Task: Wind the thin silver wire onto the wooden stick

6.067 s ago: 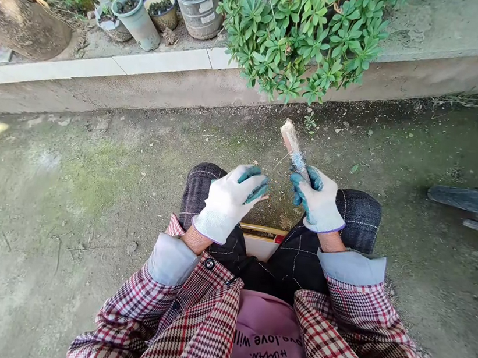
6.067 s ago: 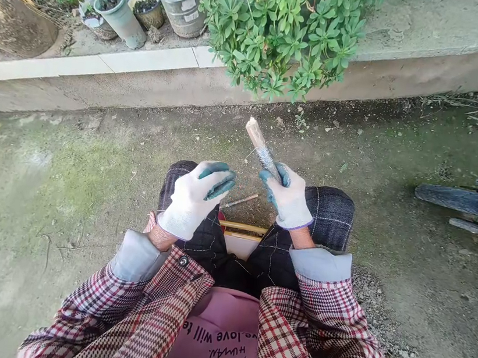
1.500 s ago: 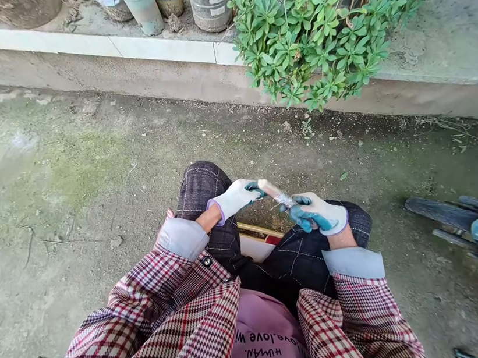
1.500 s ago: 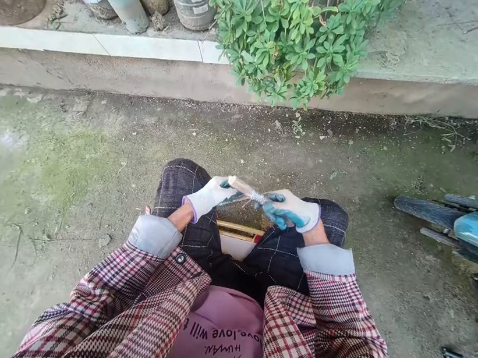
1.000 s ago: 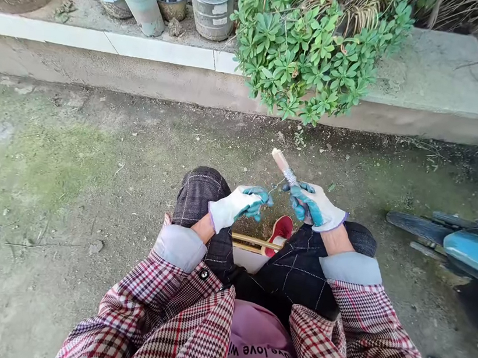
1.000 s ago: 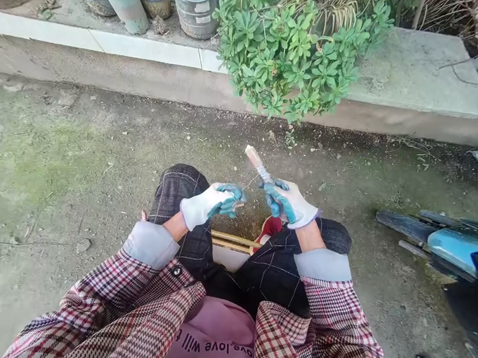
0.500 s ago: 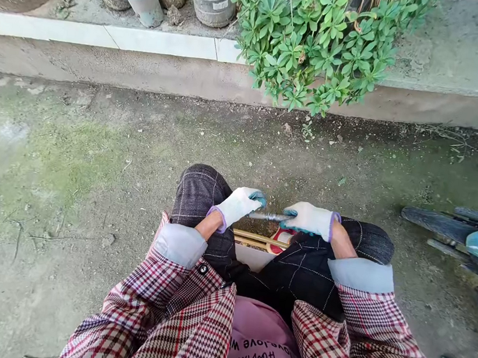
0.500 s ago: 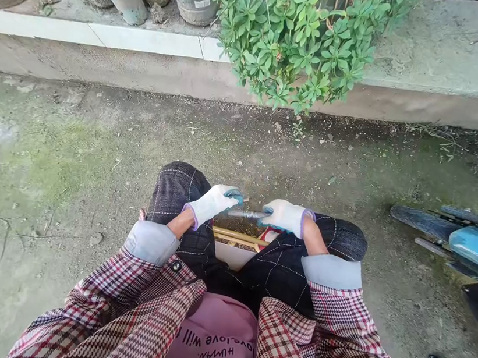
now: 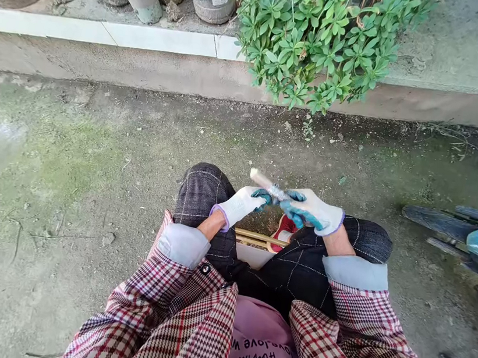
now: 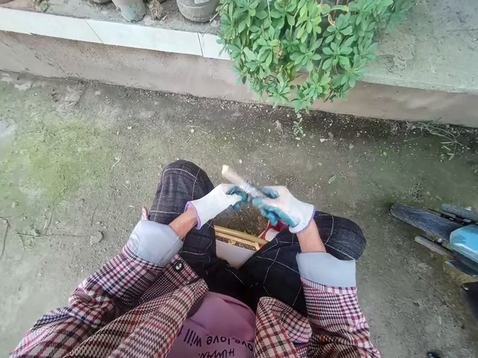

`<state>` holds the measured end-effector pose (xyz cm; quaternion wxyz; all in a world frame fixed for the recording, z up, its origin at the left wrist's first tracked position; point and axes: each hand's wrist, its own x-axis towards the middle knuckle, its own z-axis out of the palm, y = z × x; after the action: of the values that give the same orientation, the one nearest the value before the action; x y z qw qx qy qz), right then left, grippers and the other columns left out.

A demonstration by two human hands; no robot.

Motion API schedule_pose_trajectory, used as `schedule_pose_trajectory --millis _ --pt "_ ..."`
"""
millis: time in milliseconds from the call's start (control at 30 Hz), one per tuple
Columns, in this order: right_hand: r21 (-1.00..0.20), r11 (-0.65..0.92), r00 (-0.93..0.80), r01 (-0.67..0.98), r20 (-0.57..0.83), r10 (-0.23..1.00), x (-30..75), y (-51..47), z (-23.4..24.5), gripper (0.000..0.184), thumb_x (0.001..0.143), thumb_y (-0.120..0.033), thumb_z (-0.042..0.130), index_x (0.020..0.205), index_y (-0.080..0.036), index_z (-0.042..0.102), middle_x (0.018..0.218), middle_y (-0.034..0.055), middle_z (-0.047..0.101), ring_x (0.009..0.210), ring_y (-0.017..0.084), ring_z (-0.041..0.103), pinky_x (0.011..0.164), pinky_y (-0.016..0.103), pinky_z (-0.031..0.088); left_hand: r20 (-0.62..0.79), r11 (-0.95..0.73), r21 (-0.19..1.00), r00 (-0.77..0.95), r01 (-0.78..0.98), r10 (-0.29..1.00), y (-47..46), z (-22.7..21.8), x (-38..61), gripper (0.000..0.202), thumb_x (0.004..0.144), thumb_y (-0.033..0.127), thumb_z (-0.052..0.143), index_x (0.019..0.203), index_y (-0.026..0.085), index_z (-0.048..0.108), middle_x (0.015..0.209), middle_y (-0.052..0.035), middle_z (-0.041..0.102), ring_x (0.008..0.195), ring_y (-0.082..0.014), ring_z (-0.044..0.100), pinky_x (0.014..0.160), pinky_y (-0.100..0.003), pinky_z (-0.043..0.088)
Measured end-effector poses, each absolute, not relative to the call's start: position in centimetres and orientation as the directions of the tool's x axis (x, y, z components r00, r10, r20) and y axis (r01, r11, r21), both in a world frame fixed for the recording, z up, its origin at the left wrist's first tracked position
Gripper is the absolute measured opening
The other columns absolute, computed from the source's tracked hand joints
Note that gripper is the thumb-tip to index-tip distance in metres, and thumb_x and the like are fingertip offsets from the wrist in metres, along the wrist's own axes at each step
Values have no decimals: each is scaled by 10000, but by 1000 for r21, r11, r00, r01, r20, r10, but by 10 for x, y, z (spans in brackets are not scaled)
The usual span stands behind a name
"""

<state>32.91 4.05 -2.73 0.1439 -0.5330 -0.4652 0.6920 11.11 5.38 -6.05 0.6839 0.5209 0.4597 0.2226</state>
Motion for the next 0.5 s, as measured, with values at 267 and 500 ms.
schedule_pose_trajectory --millis 267,500 --pt "-753 -239 -592 613 -638 492 347 37 -31 219 721 -357 707 675 -179 588 538 -55 502 461 82 430 422 211 332 -403 185 883 495 430 770 51 -64 97 136 696 261 618 711 139 677 669 17 636 696 -135 531 635 -218 414" --pt "-663 -66 -542 746 -661 519 347 39 -34 236 733 -384 702 670 -189 584 542 -50 498 504 100 427 481 244 303 -361 87 848 449 523 817 53 -71 101 143 730 263 622 752 144 700 713 3 680 685 -129 553 642 -231 404"
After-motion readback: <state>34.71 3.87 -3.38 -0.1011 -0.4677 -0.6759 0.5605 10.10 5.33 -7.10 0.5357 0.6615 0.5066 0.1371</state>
